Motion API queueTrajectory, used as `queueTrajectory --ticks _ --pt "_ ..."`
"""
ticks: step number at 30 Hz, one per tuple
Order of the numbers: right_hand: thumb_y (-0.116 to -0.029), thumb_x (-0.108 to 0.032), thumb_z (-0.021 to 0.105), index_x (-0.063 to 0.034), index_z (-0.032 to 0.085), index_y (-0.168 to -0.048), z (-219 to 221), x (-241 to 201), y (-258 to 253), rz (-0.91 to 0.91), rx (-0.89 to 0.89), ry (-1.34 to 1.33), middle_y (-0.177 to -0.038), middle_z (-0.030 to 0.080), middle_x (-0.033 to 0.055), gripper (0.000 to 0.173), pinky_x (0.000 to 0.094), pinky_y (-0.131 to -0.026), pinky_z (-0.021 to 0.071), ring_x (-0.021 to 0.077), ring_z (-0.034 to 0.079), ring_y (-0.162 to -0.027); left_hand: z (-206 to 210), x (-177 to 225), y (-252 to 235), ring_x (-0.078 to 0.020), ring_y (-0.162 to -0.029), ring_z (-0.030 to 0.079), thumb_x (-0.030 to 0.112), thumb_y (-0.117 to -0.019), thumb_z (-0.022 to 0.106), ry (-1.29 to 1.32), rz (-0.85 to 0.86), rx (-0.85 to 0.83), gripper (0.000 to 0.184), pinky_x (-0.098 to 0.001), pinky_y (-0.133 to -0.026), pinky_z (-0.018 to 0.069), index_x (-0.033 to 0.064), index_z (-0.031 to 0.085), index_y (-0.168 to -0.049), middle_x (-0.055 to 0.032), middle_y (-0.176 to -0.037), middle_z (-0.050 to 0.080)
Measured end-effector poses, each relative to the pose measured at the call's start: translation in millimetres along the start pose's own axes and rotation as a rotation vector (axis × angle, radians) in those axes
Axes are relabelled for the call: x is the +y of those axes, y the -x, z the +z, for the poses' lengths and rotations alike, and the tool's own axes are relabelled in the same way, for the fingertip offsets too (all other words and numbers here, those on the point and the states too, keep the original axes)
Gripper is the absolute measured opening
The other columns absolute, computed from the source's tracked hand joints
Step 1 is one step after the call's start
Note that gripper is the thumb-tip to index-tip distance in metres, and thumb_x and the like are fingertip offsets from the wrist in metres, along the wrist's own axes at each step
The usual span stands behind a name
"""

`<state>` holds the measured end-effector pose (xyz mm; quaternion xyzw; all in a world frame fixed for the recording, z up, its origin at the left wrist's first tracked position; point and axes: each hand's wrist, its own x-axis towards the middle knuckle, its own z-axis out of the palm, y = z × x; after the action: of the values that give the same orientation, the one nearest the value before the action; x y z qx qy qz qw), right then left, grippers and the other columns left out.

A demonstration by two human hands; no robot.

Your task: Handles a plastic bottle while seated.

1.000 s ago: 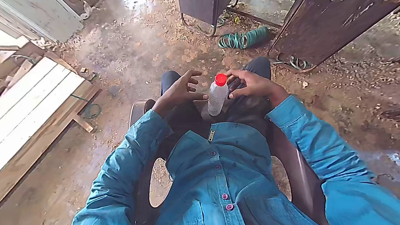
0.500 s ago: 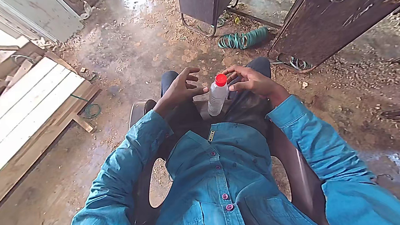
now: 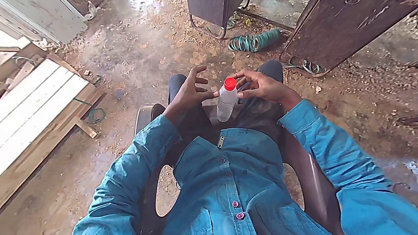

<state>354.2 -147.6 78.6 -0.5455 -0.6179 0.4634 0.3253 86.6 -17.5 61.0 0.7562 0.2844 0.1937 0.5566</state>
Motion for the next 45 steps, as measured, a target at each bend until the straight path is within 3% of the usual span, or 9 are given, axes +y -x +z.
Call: queueTrajectory --ticks 4,16,19,22,25,30,34,41,45 --pt "-0.0845 -0.038 0.079 -0.0067 0.051 -0.14 1.5 2.3 -1.1 -0.051 0.003 0.019 -0.123 0.067 0.0087 0.07 0.0337 -0.086 0.0615 0.0164 0.069 -0.106 -2.3 2.4 0.8 -0.0224 -0.1 0.073 0.027 -0.0838 0.087 -0.001 -0.017 -0.027 0.092 -0.0362 -0.086 0.0632 0.0146 0.032 -0.156 -0.0174 -0.136 0.061" --pt "-0.0789 -0.043 0.083 -0.0081 0.055 -0.138 1.4 7.2 -2.5 -0.069 0.061 0.077 -0.128 0.064 0.0073 0.074 0.0312 -0.08 0.0608 0.0141 0.068 -0.104 -1.4 -4.0 0.5 -0.0228 -0.099 0.074 0.026 -0.0797 0.09 0.049 0.011 -0.045 0.099 -0.0356 -0.083 0.0642 0.0157 0.03 -0.157 -0.0177 -0.135 0.061" --pt "-0.0732 -0.049 0.086 -0.0104 0.056 -0.138 4.3 5.8 -2.5 -0.041 0.019 0.114 -0.128 0.064 0.0065 0.081 0.0331 -0.081 0.0596 0.0151 0.067 -0.105 -1.7 -6.4 -1.4 -0.0241 -0.102 0.074 0.021 -0.0855 0.086 0.076 0.069 -0.082 0.088 -0.0371 -0.086 0.0649 0.0135 0.034 -0.156 -0.0165 -0.136 0.061" --pt "-0.0749 -0.052 0.083 -0.0133 0.057 -0.138 14.0 1.8 -2.6 -0.034 -0.016 0.14 -0.13 0.063 0.0059 0.078 0.0335 -0.08 0.059 0.0147 0.066 -0.106 -4.2 -6.6 -3.8 -0.0244 -0.112 0.071 0.016 -0.093 0.077 0.083 0.16 -0.141 0.066 -0.0384 -0.092 0.0633 0.008 0.045 -0.15 -0.0143 -0.14 0.061" --pt "-0.0783 -0.047 0.083 -0.0132 0.057 -0.137 21.0 -4.1 -2.5 -0.023 -0.036 0.138 -0.13 0.061 0.0063 0.073 0.0337 -0.083 0.0591 0.0151 0.064 -0.11 -5.0 -6.0 -4.0 -0.0218 -0.113 0.07 0.016 -0.0971 0.072 0.082 0.181 -0.165 0.052 -0.0361 -0.092 0.062 0.0045 0.052 -0.144 -0.0123 -0.137 0.063" --pt "-0.0808 -0.043 0.082 -0.0109 0.059 -0.136 20.8 -3.5 -2.9 -0.077 0.023 0.125 -0.129 0.063 0.0061 0.068 0.0303 -0.08 0.0593 0.0123 0.066 -0.104 -6.4 -6.0 -3.8 -0.0185 -0.107 0.071 0.021 -0.0983 0.07 0.036 0.158 -0.137 0.05 -0.0346 -0.085 0.0621 0.0064 0.054 -0.143 -0.0089 -0.13 0.068" --pt "-0.0819 -0.039 0.082 -0.0097 0.062 -0.133 20.0 -4.9 -2.0 -0.12 0.049 0.083 -0.126 0.064 0.0054 0.063 0.03 -0.08 0.0609 0.0112 0.067 -0.104 -6.7 -7.5 -4.0 -0.0196 -0.109 0.071 0.02 -0.0986 0.07 0.055 0.157 -0.142 0.048 -0.0362 -0.087 0.0623 0.0068 0.054 -0.142 -0.0087 -0.129 0.068" --pt "-0.0837 -0.031 0.083 -0.0028 0.068 -0.125 22.2 -3.4 -0.6 -0.188 0.075 0.062 -0.121 0.067 0.0042 0.052 0.0257 -0.082 0.061 0.0078 0.068 -0.102 -7.6 -3.9 0.8 -0.0106 -0.094 0.071 0.01 -0.1003 0.065 0.191 0.142 -0.226 0.022 -0.0291 -0.082 0.0605 0.0053 0.07 -0.121 -0.0033 -0.115 0.073" --pt "-0.09 -0.016 0.078 -0.0004 0.065 -0.132 21.8 -9.6 3.8 -0.189 0.075 0.01 -0.114 0.073 0.0051 0.047 0.0261 -0.083 0.062 0.0079 0.072 -0.095 -9.2 -4.4 0.1 -0.0159 -0.101 0.072 0.009 -0.101 0.063 0.229 0.169 -0.274 0.024 -0.0338 -0.087 0.0619 0.0017 0.068 -0.124 -0.0067 -0.117 0.073"
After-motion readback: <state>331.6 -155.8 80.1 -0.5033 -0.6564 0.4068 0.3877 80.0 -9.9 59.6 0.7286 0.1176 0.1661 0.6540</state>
